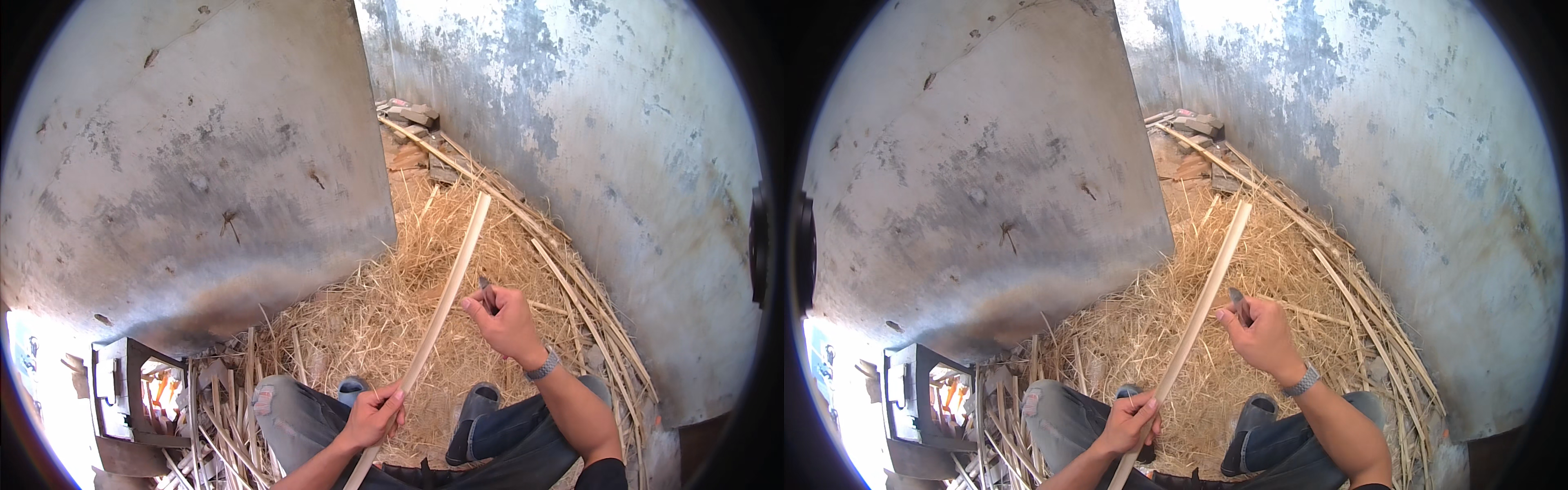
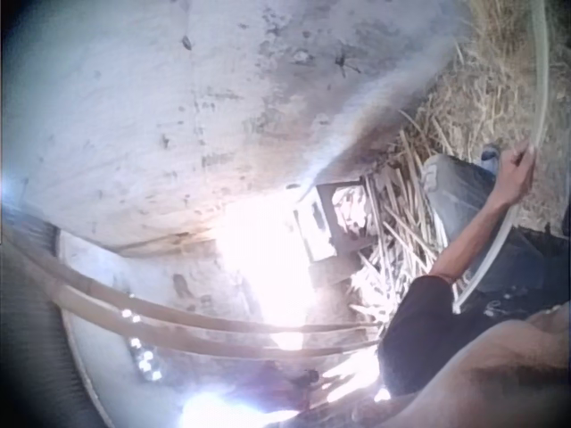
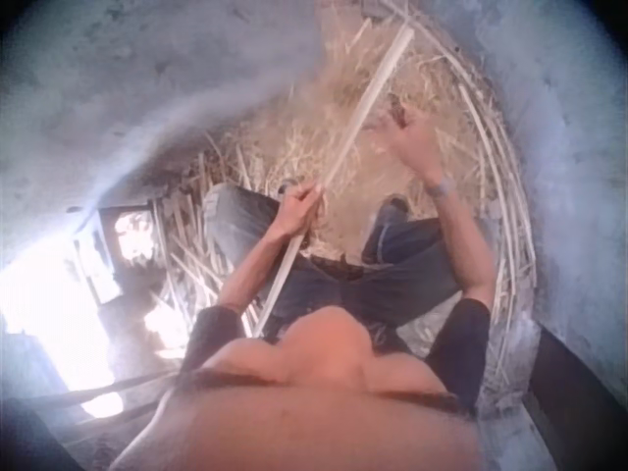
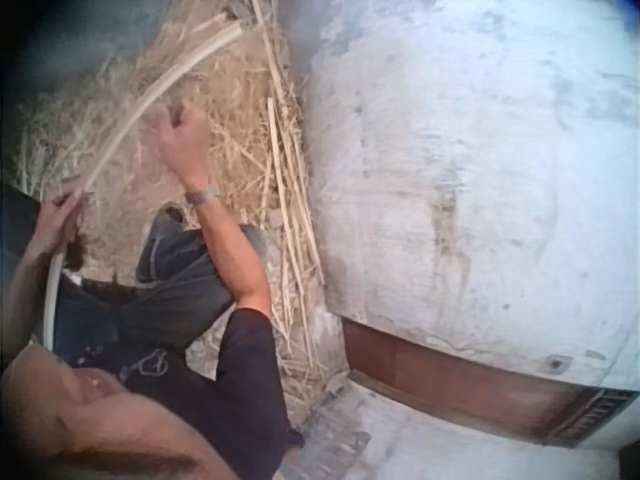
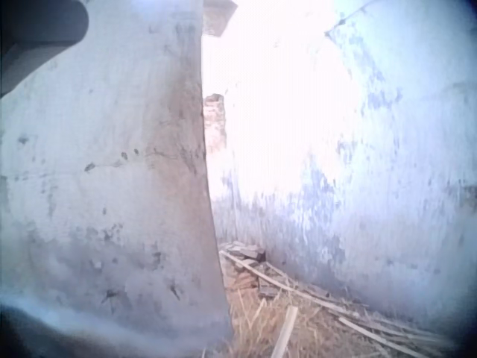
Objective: The person whittles and scrapes a strip of bamboo using a small knife.
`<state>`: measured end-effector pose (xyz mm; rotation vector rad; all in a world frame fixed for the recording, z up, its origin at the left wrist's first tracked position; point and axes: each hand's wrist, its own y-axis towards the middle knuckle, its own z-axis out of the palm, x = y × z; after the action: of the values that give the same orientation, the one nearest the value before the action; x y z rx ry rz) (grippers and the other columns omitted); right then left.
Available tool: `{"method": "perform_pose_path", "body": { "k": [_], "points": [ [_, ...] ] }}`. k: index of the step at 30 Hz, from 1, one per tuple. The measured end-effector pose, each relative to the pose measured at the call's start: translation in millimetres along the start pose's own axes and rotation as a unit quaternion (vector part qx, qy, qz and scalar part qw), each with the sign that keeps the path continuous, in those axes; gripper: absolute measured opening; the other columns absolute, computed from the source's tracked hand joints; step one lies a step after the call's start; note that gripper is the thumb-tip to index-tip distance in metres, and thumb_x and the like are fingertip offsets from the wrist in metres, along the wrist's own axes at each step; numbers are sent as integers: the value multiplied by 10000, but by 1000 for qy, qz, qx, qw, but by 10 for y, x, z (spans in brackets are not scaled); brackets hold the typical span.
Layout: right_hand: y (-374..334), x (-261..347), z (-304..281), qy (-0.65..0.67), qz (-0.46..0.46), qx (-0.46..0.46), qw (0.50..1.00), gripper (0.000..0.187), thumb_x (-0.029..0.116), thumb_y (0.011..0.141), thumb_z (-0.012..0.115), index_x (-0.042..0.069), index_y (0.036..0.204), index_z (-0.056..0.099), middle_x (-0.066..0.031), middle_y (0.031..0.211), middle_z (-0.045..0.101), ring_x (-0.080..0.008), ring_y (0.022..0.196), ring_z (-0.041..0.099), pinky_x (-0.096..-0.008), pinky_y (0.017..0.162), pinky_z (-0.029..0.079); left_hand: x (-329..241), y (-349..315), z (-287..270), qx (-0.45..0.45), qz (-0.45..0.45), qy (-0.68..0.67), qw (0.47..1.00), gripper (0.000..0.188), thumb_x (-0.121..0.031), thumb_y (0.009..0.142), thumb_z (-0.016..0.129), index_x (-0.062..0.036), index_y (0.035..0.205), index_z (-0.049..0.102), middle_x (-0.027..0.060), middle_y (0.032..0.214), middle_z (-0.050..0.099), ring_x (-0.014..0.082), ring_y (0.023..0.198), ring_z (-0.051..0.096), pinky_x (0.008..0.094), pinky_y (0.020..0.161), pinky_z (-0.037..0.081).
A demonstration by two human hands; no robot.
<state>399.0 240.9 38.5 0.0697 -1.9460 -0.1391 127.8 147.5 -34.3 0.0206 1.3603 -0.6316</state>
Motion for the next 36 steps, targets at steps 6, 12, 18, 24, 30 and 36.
{"method": "perform_pose_path", "body": {
  "k": [6,12,18,24,30,36],
  "points": [
    [44,105,-63,-65,46,50,996,293,276,907,790,10,831,696,50,540,457,-55,495,413,-283,452,317,33,33,39,71,-10,-36,997,432,-268,1102,486,-35,1464,522,24,708,604,77,520,555,228,494,470],
    [71,-198,26,73,60,28,995,270,258,910,774,22,820,678,58,567,480,-49,508,418,-272,468,326,4,17,104,68,-1,25,997,405,-260,1087,522,-31,1419,558,8,722,611,65,581,574,216,540,481],
    [147,-150,-154,42,9,-67,997,202,155,940,725,26,809,642,71,611,489,-19,538,398,-249,466,312,214,-42,7,117,19,101,988,473,-288,1060,585,-45,1462,530,-6,776,637,45,650,597,224,587,483],
    [244,-192,-504,117,51,-174,976,242,190,978,697,41,814,599,76,605,472,-27,496,370,-235,442,279,141,-37,111,90,79,141,983,362,-280,1042,622,-51,1322,644,-1,751,665,56,655,624,254,567,475],
    [93,-276,-424,64,1,-164,984,311,184,970,702,61,722,562,71,601,460,-29,516,362,-247,460,281,8,-78,57,46,234,365,900,165,-160,980,689,-29,1043,767,84,709,701,142,552,625,280,528,476],
    [119,-353,-628,103,9,-192,976,226,180,991,670,86,819,559,80,586,457,-17,451,368,-224,408,275,57,-29,-37,0,326,383,864,86,-120,932,728,-50,939,776,109,712,706,202,537,638,305,514,484]
  ]
}}
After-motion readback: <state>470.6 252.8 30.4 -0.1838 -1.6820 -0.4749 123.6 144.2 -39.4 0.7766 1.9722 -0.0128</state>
